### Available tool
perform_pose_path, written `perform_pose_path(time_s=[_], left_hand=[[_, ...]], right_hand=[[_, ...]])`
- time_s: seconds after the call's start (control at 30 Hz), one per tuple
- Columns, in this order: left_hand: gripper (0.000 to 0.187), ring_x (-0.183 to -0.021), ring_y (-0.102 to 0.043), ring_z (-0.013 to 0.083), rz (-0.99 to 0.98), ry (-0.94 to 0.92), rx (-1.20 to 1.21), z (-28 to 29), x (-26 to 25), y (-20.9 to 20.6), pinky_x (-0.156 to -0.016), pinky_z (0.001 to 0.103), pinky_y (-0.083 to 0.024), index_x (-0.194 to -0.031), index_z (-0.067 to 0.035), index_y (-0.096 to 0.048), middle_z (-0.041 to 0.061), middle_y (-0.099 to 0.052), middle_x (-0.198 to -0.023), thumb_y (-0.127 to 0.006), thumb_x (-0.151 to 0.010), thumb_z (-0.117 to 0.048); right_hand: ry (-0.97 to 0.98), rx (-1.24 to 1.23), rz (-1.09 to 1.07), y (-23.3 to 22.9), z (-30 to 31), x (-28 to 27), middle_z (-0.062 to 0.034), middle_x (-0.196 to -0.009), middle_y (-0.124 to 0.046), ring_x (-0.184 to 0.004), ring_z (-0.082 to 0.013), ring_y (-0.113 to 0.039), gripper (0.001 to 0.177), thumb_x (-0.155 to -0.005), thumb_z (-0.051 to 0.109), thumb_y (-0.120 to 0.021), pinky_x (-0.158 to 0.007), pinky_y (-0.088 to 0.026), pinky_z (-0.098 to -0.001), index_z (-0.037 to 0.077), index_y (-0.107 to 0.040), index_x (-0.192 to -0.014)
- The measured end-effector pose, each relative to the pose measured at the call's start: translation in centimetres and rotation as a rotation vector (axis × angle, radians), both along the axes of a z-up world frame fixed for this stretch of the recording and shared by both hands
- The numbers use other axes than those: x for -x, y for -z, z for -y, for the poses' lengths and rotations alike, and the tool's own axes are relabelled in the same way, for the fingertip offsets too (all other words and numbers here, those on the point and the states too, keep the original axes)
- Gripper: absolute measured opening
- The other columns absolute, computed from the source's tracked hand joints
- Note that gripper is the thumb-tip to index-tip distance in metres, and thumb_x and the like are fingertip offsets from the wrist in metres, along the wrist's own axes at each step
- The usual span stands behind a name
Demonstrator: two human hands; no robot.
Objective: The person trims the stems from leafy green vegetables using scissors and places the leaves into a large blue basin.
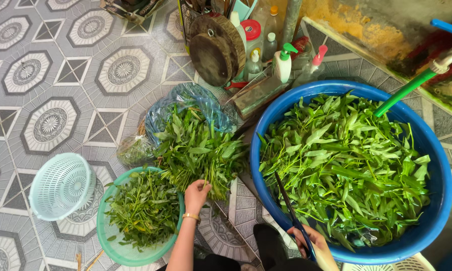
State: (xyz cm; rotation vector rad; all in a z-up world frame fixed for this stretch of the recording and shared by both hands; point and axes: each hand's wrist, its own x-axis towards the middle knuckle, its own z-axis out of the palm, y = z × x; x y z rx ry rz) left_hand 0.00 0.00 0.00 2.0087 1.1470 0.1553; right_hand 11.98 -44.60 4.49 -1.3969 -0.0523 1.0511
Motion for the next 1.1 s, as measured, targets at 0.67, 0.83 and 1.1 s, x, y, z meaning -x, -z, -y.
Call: perform_pose_path(time_s=[0.67,0.83,1.1], left_hand=[[0.031,-0.083,-0.07,0.0128,0.642,-0.402,0.687,6.8,4.9,-9.8,-0.067,0.023,-0.05,-0.118,0.0,-0.066,0.01,-0.077,-0.097,-0.073,-0.088,-0.005],[0.03,-0.075,-0.059,0.0103,0.691,-0.334,0.591,6.7,5.3,-11.4,-0.064,0.022,-0.044,-0.122,-0.001,-0.072,0.011,-0.076,-0.096,-0.073,-0.093,-0.005],[0.012,-0.079,-0.066,0.0127,0.868,-0.235,0.806,7.6,2.4,-13.9,-0.067,0.024,-0.049,-0.106,-0.005,-0.065,0.008,-0.074,-0.094,-0.068,-0.095,-0.004]], right_hand=[[-0.064,-0.043,0.011,-1.1,0.3,-0.1,0.0056,-0.065,-0.046,-0.056,-0.0051,-0.044,0.036,-0.092,0.03,-0.068,-0.049,-0.033,-0.0221,0.001,-0.073,-0.113],[-0.217,-0.055,0.107,-1.5,-0.3,-0.6,0.0058,-0.067,-0.05,-0.057,-0.0042,-0.045,0.032,-0.091,0.023,-0.072,-0.052,-0.034,-0.0213,0.004,-0.074,-0.116],[-0.27,-0.054,0.202,-5.7,-3.0,-1.2,0.0026,-0.091,-0.064,-0.078,-0.0049,-0.064,0.065,-0.074,0.011,-0.089,-0.074,-0.056,-0.0223,0.008,-0.06,-0.132]])
